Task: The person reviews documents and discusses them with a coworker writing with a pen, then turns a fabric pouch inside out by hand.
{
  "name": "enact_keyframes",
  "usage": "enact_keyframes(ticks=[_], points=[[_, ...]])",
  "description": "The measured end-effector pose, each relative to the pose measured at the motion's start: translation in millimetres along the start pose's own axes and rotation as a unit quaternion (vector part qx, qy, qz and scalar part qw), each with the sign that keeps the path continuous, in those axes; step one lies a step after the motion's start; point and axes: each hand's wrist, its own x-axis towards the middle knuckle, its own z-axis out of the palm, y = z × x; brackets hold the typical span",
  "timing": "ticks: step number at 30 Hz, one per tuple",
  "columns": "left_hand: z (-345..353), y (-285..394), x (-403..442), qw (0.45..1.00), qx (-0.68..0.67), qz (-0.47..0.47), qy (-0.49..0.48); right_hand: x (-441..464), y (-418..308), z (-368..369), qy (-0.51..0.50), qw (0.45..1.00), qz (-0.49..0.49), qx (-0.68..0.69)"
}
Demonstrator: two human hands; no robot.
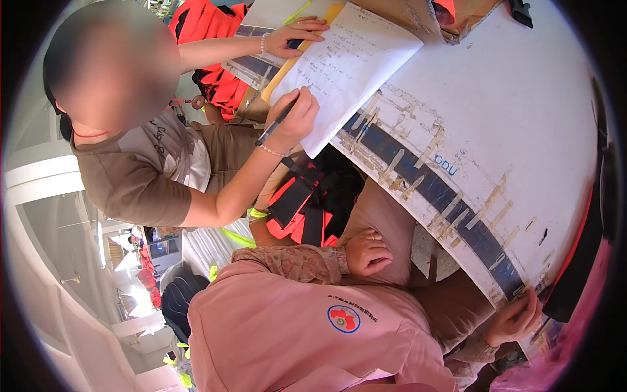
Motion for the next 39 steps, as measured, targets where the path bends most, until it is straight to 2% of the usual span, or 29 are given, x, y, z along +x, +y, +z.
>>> enact_keyframes(ticks=[13,16,18,20,22,25,28,31,32,34,35,37,39], points=[[-2.0,0.4,2.0,1.000,0.000,0.010,0.001,-0.4,-0.4,-0.7,-0.005,1.000,-0.002,0.004],[-14.2,8.8,16.3,0.996,-0.079,-0.051,-0.009,1.3,-0.8,-0.5,-0.006,1.000,-0.006,0.005],[-42.7,13.3,38.4,0.986,-0.127,-0.097,0.040,1.4,0.2,-0.1,-0.004,1.000,-0.014,0.006],[-66.5,14.4,68.1,0.951,-0.197,-0.158,0.177,1.4,0.3,-1.3,-0.009,1.000,-0.010,0.006],[-106.7,23.7,100.8,0.852,-0.376,-0.276,0.239,2.1,-1.0,-0.6,-0.010,1.000,-0.010,0.011],[-128.5,4.5,111.1,0.803,-0.452,-0.266,0.285,1.3,0.8,-1.4,-0.006,1.000,-0.011,0.011],[-132.9,5.1,109.2,0.812,-0.434,-0.253,0.298,0.4,1.1,-0.4,-0.004,1.000,-0.008,0.006],[-119.1,25.4,96.8,0.879,-0.329,-0.239,0.248,1.2,0.3,-0.3,-0.002,1.000,-0.012,0.006],[-97.3,22.7,81.7,0.911,-0.302,-0.160,0.231,1.5,0.2,0.0,-0.001,1.000,-0.014,0.006],[-79.9,29.6,53.2,0.990,-0.117,-0.076,0.027,2.0,1.0,-0.5,-0.002,1.000,-0.017,0.006],[-65.2,35.2,39.7,0.995,-0.079,-0.029,-0.057,1.9,1.0,-1.0,-0.002,1.000,-0.017,0.007],[-25.7,17.6,-0.5,0.982,-0.019,0.090,-0.166,1.7,0.9,-1.0,0.001,1.000,-0.020,0.007],[-7.9,-5.7,-35.3,0.978,-0.029,0.135,-0.154,1.4,2.1,-0.3,0.004,1.000,-0.025,0.008]])
